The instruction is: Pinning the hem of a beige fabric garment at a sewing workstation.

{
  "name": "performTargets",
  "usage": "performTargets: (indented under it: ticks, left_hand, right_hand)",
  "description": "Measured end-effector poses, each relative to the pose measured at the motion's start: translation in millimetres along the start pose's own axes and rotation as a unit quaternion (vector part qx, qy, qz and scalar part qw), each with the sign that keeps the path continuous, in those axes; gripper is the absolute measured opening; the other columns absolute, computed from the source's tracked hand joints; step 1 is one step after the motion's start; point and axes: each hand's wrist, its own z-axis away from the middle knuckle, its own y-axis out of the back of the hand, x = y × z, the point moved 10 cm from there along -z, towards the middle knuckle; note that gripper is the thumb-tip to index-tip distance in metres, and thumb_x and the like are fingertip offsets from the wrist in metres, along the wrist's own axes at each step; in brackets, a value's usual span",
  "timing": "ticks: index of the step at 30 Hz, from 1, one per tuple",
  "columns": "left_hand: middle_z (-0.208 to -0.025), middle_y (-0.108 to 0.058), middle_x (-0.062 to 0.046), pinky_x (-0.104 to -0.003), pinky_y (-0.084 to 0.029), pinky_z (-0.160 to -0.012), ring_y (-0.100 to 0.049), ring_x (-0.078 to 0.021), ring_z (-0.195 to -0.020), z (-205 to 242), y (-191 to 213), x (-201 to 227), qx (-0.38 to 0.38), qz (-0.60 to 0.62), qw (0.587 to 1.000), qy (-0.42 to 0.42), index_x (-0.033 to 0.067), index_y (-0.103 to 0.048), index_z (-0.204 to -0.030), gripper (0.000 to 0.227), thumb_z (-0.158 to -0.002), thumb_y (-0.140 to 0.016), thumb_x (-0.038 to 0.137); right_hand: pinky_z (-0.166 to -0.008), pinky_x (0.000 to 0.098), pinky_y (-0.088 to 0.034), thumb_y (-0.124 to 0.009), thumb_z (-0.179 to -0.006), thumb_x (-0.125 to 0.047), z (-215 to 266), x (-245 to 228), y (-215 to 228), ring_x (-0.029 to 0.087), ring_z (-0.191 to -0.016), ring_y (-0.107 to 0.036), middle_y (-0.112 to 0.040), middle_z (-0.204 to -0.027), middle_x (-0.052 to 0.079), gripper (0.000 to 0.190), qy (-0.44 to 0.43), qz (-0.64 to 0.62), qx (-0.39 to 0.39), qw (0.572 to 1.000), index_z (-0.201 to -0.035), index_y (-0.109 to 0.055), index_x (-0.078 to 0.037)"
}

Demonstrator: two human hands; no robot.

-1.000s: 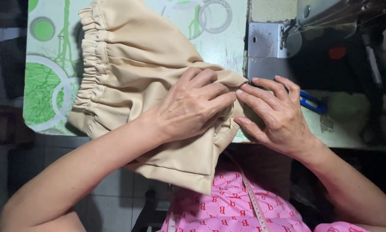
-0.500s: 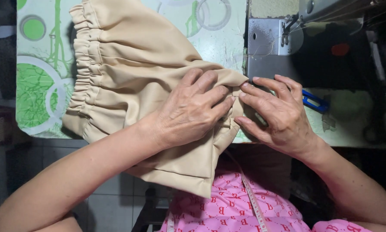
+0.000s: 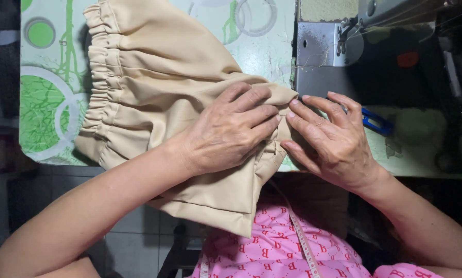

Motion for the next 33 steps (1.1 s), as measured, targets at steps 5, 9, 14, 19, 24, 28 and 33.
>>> performTargets:
  ticks: [5, 9, 14, 19, 24, 28, 33]
  left_hand:
    - [-0.101, -0.062, -0.008, -0.045, -0.047, -0.089, -0.058, -0.0332, -0.111, 1.7, -3.8, -3.4, -0.019, 0.006, 1.000, 0.016, 0.0034, -0.065, -0.099, 0.013, -0.102, -0.056, 0.012]
    - [-0.098, -0.062, -0.008, -0.044, -0.048, -0.087, -0.059, -0.0326, -0.109, 0.4, -0.9, -1.9, -0.001, 0.008, 1.000, 0.008, 0.0021, -0.065, -0.097, 0.015, -0.104, -0.054, 0.010]
    - [-0.096, -0.062, -0.008, -0.043, -0.049, -0.088, -0.059, -0.0318, -0.107, -1.0, 1.1, 0.4, 0.008, 0.002, 1.000, 0.002, 0.0021, -0.066, -0.096, 0.015, -0.104, -0.055, 0.007]
    - [-0.105, -0.061, -0.009, -0.045, -0.050, -0.090, -0.058, -0.0331, -0.110, -0.2, -1.8, 2.2, -0.006, -0.008, 1.000, -0.007, 0.0024, -0.067, -0.099, 0.015, -0.104, -0.054, 0.008]
    - [-0.103, -0.067, -0.007, -0.043, -0.048, -0.087, -0.059, -0.0331, -0.113, 0.0, -3.9, 2.9, -0.003, -0.005, 1.000, -0.004, 0.0033, -0.066, -0.095, 0.014, -0.103, -0.055, 0.007]
    - [-0.100, -0.066, -0.005, -0.044, -0.050, -0.089, -0.059, -0.0324, -0.113, 0.8, -5.6, 2.1, -0.004, -0.005, 1.000, 0.004, 0.0047, -0.066, -0.096, 0.010, -0.100, -0.057, 0.009]
    - [-0.104, -0.061, -0.008, -0.044, -0.049, -0.088, -0.058, -0.0338, -0.114, 1.3, -7.1, 1.8, -0.013, -0.011, 1.000, 0.007, 0.0057, -0.064, -0.097, 0.008, -0.099, -0.057, 0.011]
  right_hand:
    - [-0.101, 0.0519, -0.048, -0.078, -0.099, -0.031, 1.1, -0.3, 1.2, 0.036, -0.114, -0.065, -0.071, -0.128, 0.016, 0.038, 0.006, -0.009, 0.008, 1.000, -0.122, -0.067, -0.002]
    - [-0.099, 0.0510, -0.050, -0.076, -0.098, -0.028, -0.1, 0.9, 0.8, 0.036, -0.110, -0.066, -0.071, -0.123, 0.018, 0.037, -0.001, -0.033, 0.002, 0.999, -0.117, -0.066, 0.002]
    - [-0.098, 0.0511, -0.050, -0.075, -0.098, -0.029, 0.3, 0.9, 2.0, 0.035, -0.109, -0.066, -0.072, -0.122, 0.018, 0.036, 0.001, -0.032, 0.004, 0.999, -0.115, -0.067, 0.002]
    - [-0.099, 0.0512, -0.049, -0.074, -0.099, -0.025, 1.8, -1.9, 2.9, 0.034, -0.109, -0.066, -0.071, -0.124, 0.018, 0.033, 0.015, -0.027, 0.006, 1.000, -0.120, -0.065, -0.001]
    - [-0.099, 0.0521, -0.049, -0.075, -0.099, -0.024, 4.1, -2.2, 2.2, 0.034, -0.110, -0.065, -0.070, -0.124, 0.017, 0.033, 0.020, -0.028, 0.009, 0.999, -0.121, -0.065, -0.001]
    - [-0.099, 0.0525, -0.050, -0.075, -0.099, -0.023, 5.7, -2.9, 2.4, 0.036, -0.109, -0.066, -0.069, -0.124, 0.019, 0.033, 0.022, -0.033, 0.014, 0.999, -0.121, -0.064, 0.000]
    - [-0.098, 0.0515, -0.049, -0.074, -0.099, -0.022, 4.5, -2.2, 2.1, 0.038, -0.109, -0.064, -0.068, -0.124, 0.022, 0.033, 0.017, -0.046, 0.006, 0.999, -0.120, -0.065, 0.002]
